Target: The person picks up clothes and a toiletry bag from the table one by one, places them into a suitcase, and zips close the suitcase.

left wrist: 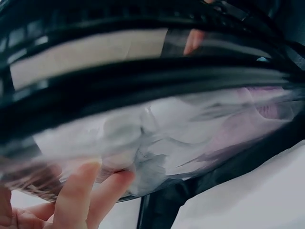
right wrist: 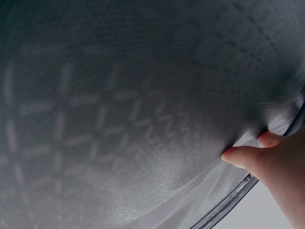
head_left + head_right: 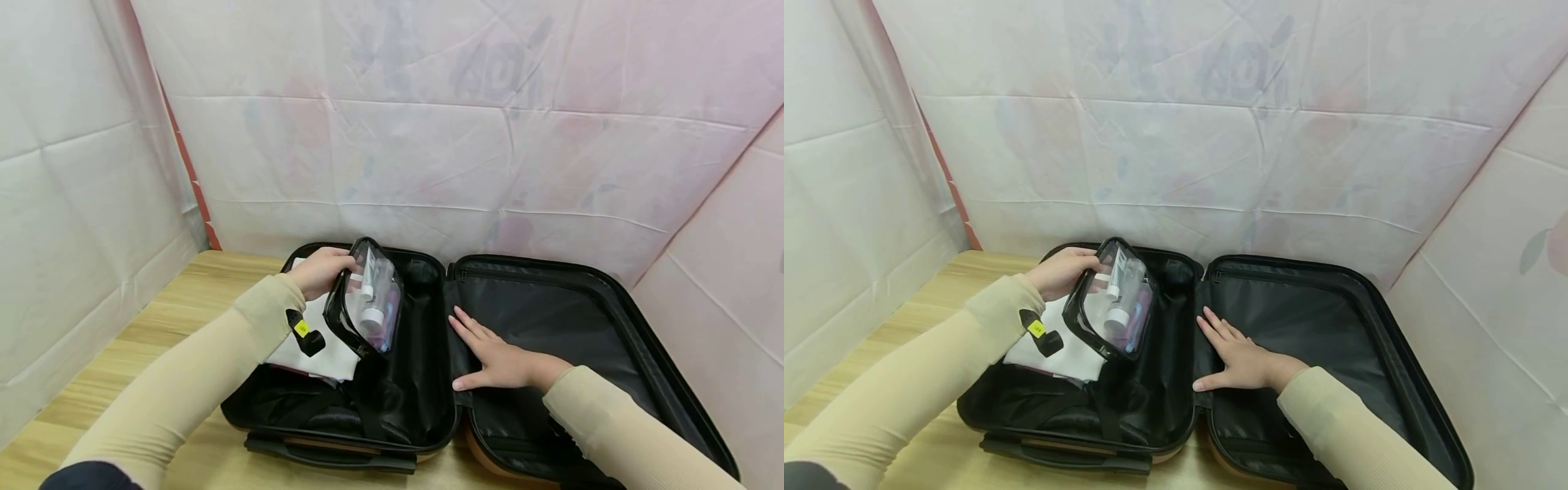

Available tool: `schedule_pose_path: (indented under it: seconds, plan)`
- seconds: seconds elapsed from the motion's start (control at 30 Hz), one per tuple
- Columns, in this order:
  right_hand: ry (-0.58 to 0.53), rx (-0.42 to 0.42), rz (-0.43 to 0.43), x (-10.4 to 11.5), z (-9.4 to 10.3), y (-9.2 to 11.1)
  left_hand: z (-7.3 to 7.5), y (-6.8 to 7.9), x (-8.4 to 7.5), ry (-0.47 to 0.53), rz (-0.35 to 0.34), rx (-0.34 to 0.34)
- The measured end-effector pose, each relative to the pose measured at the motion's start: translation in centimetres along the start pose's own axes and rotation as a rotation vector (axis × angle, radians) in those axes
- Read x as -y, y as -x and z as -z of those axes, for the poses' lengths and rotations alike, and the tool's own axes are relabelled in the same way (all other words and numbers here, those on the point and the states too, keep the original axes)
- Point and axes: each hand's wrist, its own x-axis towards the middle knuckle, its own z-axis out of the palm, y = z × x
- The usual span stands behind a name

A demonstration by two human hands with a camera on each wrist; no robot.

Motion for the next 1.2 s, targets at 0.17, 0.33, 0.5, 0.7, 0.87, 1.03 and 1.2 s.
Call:
schedule_pose_path:
  seconds: [0.17,0.33,0.5,0.7,0.87,1.03,1.2]
  plan:
    - [0.003,-0.001,0.000,0.1,-0.1,0.1,-0.9,-0.5,0.7,0.054,0.024,-0.012]
    - [-0.001,-0.002,0.002,0.2,-0.1,0.0,-1.6,-1.2,1.3,0.087,0.043,-0.035]
    - [0.004,-0.001,0.001,0.2,-0.1,-0.2,-2.3,-1.5,1.8,0.092,0.069,-0.040]
    - [0.009,0.001,0.006,0.1,-0.1,-0.3,-3.0,-1.5,2.3,0.121,0.085,-0.040]
    - [0.007,-0.002,0.009,0.2,-0.1,-0.3,-3.7,-1.8,2.9,0.134,0.096,-0.054]
    - [0.014,-0.003,0.009,0.2,0.0,-0.1,-4.2,-2.4,3.6,0.161,0.112,-0.045]
    - [0.008,0.003,0.003,0.3,0.1,0.0,-4.8,-2.9,4.1,0.183,0.130,-0.025]
